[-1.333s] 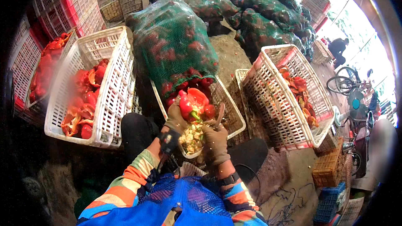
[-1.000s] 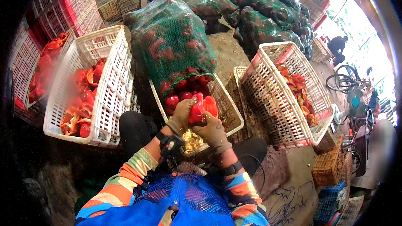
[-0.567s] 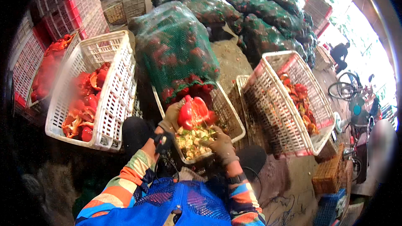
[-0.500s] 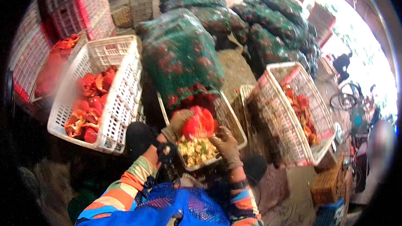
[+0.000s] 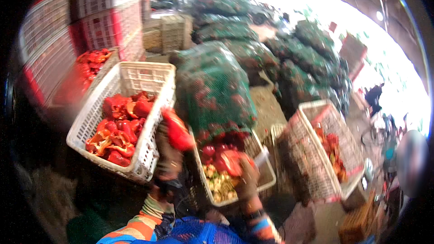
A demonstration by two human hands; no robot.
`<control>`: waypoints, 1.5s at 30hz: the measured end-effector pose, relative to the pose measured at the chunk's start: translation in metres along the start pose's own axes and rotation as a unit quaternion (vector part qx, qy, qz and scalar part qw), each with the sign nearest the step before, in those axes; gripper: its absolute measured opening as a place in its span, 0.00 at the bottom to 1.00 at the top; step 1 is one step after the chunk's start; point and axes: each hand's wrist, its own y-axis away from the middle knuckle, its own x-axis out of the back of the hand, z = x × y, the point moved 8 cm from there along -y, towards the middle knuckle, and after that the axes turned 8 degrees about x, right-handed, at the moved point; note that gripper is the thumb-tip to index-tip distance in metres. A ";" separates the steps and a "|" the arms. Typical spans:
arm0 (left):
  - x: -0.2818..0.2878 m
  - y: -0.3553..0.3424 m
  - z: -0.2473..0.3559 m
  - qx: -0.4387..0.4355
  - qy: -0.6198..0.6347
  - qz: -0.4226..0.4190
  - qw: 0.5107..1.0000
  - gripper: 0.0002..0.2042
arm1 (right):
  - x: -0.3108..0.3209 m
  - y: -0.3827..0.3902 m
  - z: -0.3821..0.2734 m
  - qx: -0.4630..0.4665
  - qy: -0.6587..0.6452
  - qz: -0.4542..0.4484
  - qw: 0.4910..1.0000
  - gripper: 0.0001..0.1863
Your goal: The person cuts open a large green mesh bag filled with red bell peppers using a knife. They then pick up individual peppers, cut off the tops, and remove the seeds and stems, placing the cleaned peppers into a white plastic crate.
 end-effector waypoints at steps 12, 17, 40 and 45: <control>0.002 -0.029 -0.024 -0.351 -0.542 0.132 0.752 0.13 | 0.025 -0.031 0.092 -0.240 -0.021 0.086 0.967 0.15; 0.127 -0.060 -0.278 0.041 -0.698 -0.066 0.712 0.11 | 0.164 -0.031 0.081 -0.203 -0.068 0.154 0.965 0.15; 0.094 0.005 -0.382 0.379 -0.527 -0.208 0.732 0.23 | 0.229 -0.003 0.093 -0.308 0.117 0.120 0.937 0.10; 0.035 0.026 -0.319 0.355 -0.456 -0.167 0.799 0.19 | 0.199 0.003 0.074 -0.251 0.237 0.068 0.936 0.10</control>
